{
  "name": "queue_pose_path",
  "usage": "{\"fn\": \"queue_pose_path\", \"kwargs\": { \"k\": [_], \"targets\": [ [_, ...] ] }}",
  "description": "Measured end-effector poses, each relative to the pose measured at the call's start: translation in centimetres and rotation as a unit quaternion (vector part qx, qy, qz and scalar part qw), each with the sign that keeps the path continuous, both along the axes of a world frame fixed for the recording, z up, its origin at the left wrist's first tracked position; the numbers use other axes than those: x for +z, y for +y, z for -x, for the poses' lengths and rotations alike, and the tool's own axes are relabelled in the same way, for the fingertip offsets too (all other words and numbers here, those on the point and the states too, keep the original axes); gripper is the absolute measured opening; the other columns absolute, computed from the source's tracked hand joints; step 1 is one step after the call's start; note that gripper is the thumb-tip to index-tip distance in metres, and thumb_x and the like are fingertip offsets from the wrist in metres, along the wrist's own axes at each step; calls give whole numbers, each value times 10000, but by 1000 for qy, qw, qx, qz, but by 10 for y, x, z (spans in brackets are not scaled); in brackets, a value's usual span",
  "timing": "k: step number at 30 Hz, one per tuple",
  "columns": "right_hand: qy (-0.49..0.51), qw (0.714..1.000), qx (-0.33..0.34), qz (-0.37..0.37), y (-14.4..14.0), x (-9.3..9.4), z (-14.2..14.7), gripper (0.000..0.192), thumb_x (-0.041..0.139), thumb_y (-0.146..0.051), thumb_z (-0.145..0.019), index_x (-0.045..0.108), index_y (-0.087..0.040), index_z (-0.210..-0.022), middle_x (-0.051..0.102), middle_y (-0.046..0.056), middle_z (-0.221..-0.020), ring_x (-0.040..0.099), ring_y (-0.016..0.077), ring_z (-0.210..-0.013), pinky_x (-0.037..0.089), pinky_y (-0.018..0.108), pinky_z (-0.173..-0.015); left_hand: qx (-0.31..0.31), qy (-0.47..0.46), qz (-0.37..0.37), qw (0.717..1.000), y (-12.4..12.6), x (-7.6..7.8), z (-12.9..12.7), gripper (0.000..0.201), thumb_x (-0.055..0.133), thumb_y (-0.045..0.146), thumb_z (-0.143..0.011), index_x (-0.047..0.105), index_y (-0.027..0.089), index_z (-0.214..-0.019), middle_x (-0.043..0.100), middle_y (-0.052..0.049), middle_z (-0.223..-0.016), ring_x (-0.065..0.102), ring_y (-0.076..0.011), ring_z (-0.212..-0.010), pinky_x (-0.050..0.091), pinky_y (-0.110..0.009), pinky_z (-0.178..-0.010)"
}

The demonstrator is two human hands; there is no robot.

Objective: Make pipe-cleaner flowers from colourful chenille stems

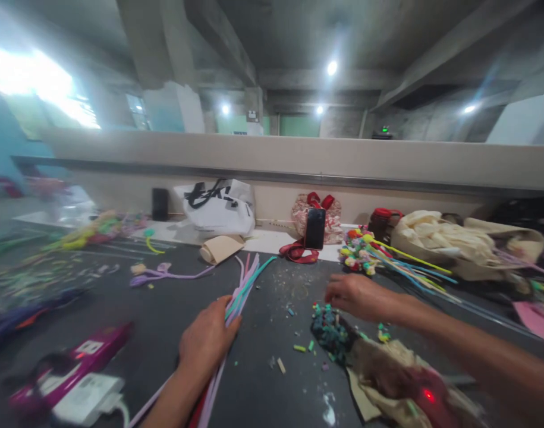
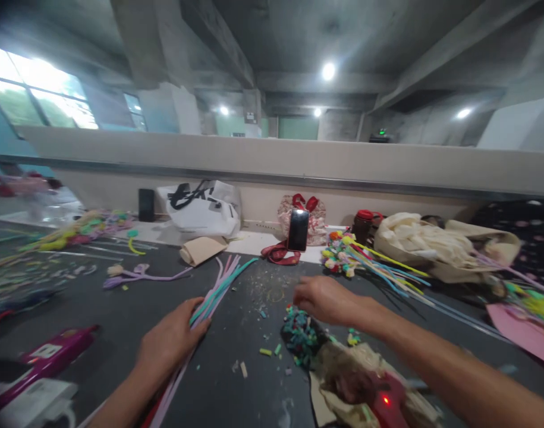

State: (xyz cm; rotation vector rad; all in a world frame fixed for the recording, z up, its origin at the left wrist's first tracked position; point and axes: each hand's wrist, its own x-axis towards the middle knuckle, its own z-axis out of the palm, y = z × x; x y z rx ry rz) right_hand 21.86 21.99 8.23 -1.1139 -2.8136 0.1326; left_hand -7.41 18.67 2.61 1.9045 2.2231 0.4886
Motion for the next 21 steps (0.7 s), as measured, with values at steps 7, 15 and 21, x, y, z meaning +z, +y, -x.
{"fn": "queue_pose_path", "kwargs": {
  "k": [7,15,21],
  "targets": [
    [86,993,-81,-27,-43,42,-30,169,428,-175,-806,596,-178,-818,618,1,-736,544,105,-666,392,196,-617,-28,57,23,998,-3,5,-1,424,370,369,-754,457,179,-1123,565,-103,-1092,522,-270,-1003,419,-379,-766],
    [131,980,-149,14,-132,15,-54,199,378,-254,-848,571,-223,-815,586,12,-698,549,118,-617,406,206,-569,-31,83,-3,996,-6,2,-3,412,338,329,-776,464,141,-1120,557,-110,-1083,516,-274,-978,414,-383,-775],
    [189,956,-210,74,-189,-14,-82,182,395,-278,-828,559,-317,-895,636,16,-775,599,155,-676,465,214,-597,-183,115,-120,969,-15,10,-36,376,452,215,-726,509,180,-1097,511,-89,-1133,431,-236,-1055,346,-353,-888]
  ]
}}
